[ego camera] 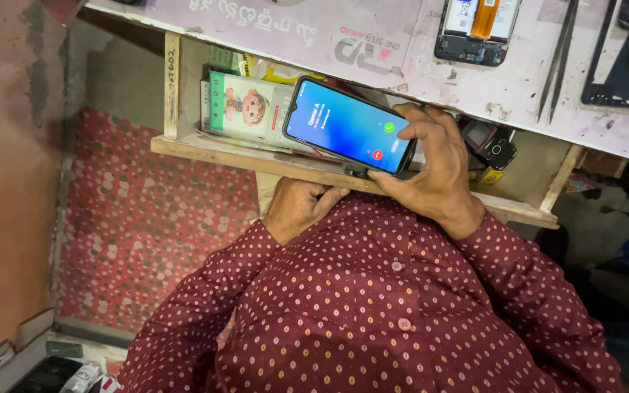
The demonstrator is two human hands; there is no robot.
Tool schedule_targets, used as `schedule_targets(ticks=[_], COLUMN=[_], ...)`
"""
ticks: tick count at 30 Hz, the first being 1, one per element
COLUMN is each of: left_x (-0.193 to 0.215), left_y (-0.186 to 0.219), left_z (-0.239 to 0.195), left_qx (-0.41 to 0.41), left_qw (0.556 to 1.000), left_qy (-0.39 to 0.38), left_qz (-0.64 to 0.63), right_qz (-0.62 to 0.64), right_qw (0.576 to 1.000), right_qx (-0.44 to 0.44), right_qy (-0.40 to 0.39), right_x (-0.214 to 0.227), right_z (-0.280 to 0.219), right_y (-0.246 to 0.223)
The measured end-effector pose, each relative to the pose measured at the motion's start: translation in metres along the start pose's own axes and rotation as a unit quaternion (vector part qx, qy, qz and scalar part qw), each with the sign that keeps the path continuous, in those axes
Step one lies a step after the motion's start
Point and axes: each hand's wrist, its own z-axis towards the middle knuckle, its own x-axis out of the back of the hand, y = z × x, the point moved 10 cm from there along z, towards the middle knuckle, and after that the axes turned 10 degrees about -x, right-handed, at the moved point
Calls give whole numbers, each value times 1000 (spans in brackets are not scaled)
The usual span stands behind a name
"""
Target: The person repairs a smartphone by removing the back cover, disconnecting internal components, and using tools to adjust parts. They briefly answer a call on a different phone before returning to the repair. The person then reassembles the phone, securing the back cover and tightening screws.
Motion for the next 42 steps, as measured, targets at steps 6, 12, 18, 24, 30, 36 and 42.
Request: schedule_targets(ticks=[6, 12, 18, 24, 30, 36, 42], left_x=[1, 0, -5, -6, -5, -3, -10], left_y=[2, -2, -9, -13, -11, -8, -24], left_z=[0, -3, -5, -7, -6, -5, -11], left_qx=[-10, -18, 8, 34, 30, 16, 103], left_qw=[1000, 1000, 1000, 999, 999, 1000, 992], left_qy=[-1, 5, -10, -21, -24, -6, -62], left_qz=[-16, 0, 7, -1, -9, -9, 33], right_qz=[10, 11, 13, 23, 25, 34, 39], right_qw=[1000, 1000, 1000, 1000, 1000, 999, 999], right_qx=[-5, -12, -12, -14, -12, -11, -7], right_qy=[-5, -6, -4, -3, 0, -8, 6], right_x=[-1, -2, -1, -1, -1, -1, 3], right_z=[0, 1, 2, -2, -4, -5, -3], right_y=[3, 2, 1, 3, 4, 7, 5])
